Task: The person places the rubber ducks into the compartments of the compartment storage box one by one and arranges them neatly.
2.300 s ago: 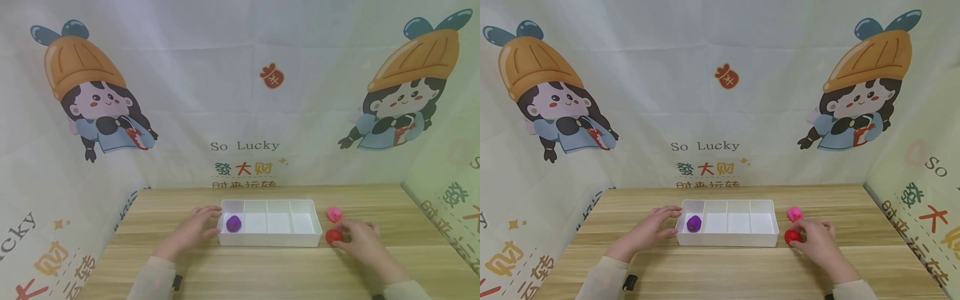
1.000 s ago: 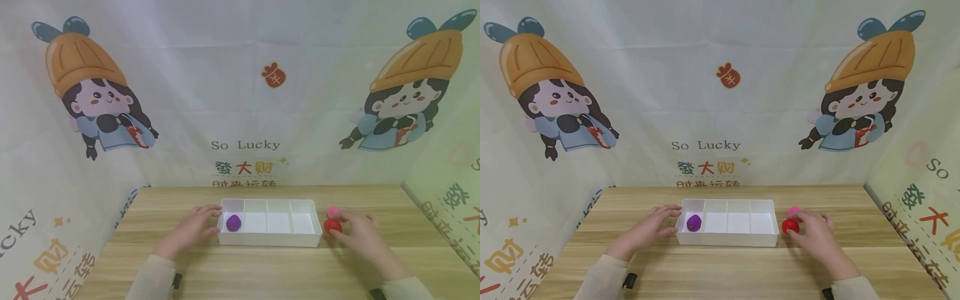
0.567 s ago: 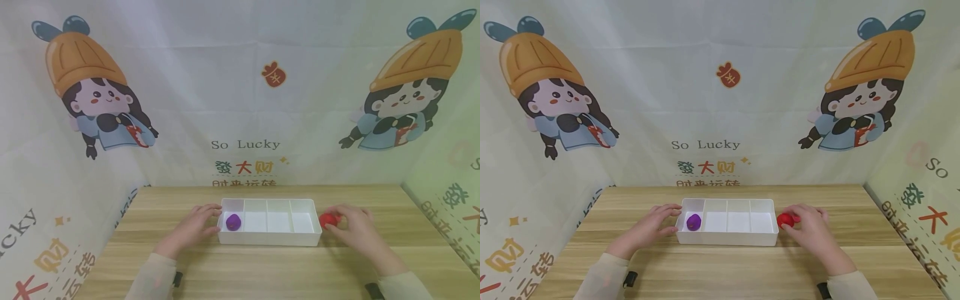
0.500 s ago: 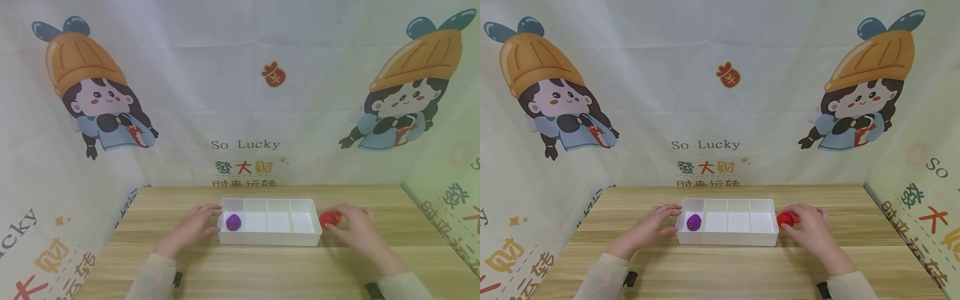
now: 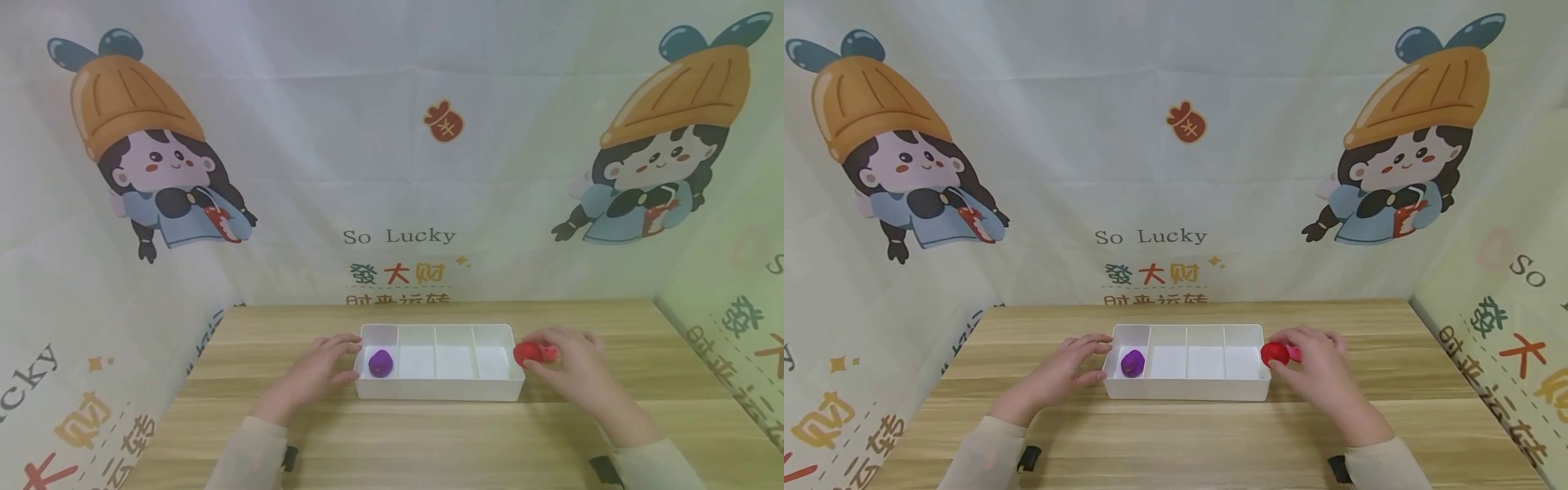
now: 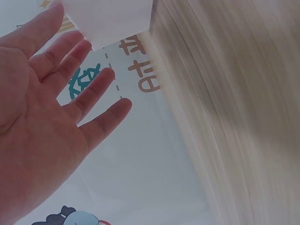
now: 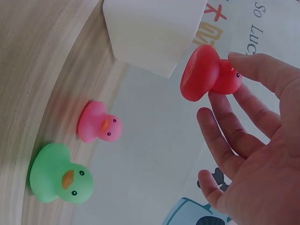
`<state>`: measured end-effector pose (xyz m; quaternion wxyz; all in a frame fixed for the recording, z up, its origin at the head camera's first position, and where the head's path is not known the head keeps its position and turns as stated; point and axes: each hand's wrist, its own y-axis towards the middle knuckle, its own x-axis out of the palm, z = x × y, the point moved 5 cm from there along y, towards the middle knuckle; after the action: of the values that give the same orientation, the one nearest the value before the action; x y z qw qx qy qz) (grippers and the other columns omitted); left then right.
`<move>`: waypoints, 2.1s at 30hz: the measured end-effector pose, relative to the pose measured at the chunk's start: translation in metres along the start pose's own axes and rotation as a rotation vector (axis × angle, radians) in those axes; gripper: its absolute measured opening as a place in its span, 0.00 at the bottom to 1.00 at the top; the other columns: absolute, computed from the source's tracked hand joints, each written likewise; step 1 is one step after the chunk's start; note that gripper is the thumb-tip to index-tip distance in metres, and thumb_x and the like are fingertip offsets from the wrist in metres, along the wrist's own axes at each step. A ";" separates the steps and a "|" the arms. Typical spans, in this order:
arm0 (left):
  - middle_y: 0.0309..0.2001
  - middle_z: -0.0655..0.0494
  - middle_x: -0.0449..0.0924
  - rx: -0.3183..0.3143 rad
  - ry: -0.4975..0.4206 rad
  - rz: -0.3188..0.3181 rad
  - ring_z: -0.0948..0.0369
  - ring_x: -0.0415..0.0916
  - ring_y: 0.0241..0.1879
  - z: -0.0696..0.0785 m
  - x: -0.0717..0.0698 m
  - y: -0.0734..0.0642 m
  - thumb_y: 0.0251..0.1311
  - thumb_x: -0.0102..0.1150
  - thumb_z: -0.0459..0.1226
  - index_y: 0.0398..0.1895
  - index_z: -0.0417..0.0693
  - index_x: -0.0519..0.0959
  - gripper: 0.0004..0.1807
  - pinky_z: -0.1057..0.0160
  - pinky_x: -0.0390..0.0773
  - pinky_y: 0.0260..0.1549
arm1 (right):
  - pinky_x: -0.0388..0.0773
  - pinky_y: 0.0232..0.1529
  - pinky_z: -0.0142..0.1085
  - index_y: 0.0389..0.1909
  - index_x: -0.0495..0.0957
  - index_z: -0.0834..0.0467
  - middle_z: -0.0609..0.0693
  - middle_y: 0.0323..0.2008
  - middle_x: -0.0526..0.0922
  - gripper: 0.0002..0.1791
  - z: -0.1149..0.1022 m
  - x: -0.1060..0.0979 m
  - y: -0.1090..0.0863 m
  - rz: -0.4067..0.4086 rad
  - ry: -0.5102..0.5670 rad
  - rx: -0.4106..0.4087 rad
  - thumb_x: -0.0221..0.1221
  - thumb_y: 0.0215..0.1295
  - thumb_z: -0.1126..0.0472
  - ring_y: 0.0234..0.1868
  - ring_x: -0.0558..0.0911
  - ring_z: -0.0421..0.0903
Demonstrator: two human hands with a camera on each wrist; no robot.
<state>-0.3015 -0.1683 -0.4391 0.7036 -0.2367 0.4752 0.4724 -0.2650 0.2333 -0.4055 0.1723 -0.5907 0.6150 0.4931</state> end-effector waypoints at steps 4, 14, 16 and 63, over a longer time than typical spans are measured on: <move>0.74 0.48 0.70 -0.002 -0.004 -0.004 0.43 0.66 0.73 -0.001 0.001 0.000 0.66 0.67 0.39 0.64 0.41 0.78 0.25 0.39 0.66 0.74 | 0.60 0.57 0.59 0.45 0.87 0.54 0.52 0.45 0.89 0.16 -0.003 0.003 0.001 0.004 0.012 -0.002 0.76 0.54 0.63 0.51 0.84 0.58; 0.74 0.48 0.70 -0.001 -0.016 -0.003 0.43 0.64 0.73 -0.002 0.000 0.000 0.66 0.67 0.39 0.65 0.41 0.77 0.25 0.39 0.65 0.75 | 0.60 0.59 0.61 0.46 0.86 0.55 0.52 0.45 0.89 0.17 -0.013 0.013 0.007 -0.023 0.030 0.006 0.75 0.55 0.62 0.52 0.83 0.57; 0.74 0.46 0.70 0.003 -0.017 0.001 0.42 0.64 0.73 -0.003 0.000 0.000 0.66 0.67 0.38 0.65 0.40 0.77 0.25 0.38 0.65 0.75 | 0.60 0.59 0.62 0.46 0.86 0.55 0.51 0.45 0.89 0.17 -0.018 0.016 0.008 -0.024 0.037 -0.004 0.75 0.55 0.63 0.51 0.83 0.56; 0.75 0.47 0.69 -0.009 -0.035 -0.019 0.42 0.63 0.74 -0.003 0.001 0.000 0.67 0.66 0.39 0.66 0.41 0.76 0.26 0.38 0.64 0.75 | 0.60 0.69 0.62 0.49 0.86 0.51 0.47 0.49 0.88 0.19 -0.060 0.069 0.028 -0.069 0.058 -0.026 0.76 0.57 0.58 0.56 0.82 0.53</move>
<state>-0.3027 -0.1704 -0.4415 0.7150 -0.2361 0.4584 0.4720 -0.2847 0.1410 -0.4213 0.1637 -0.6277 0.5927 0.4774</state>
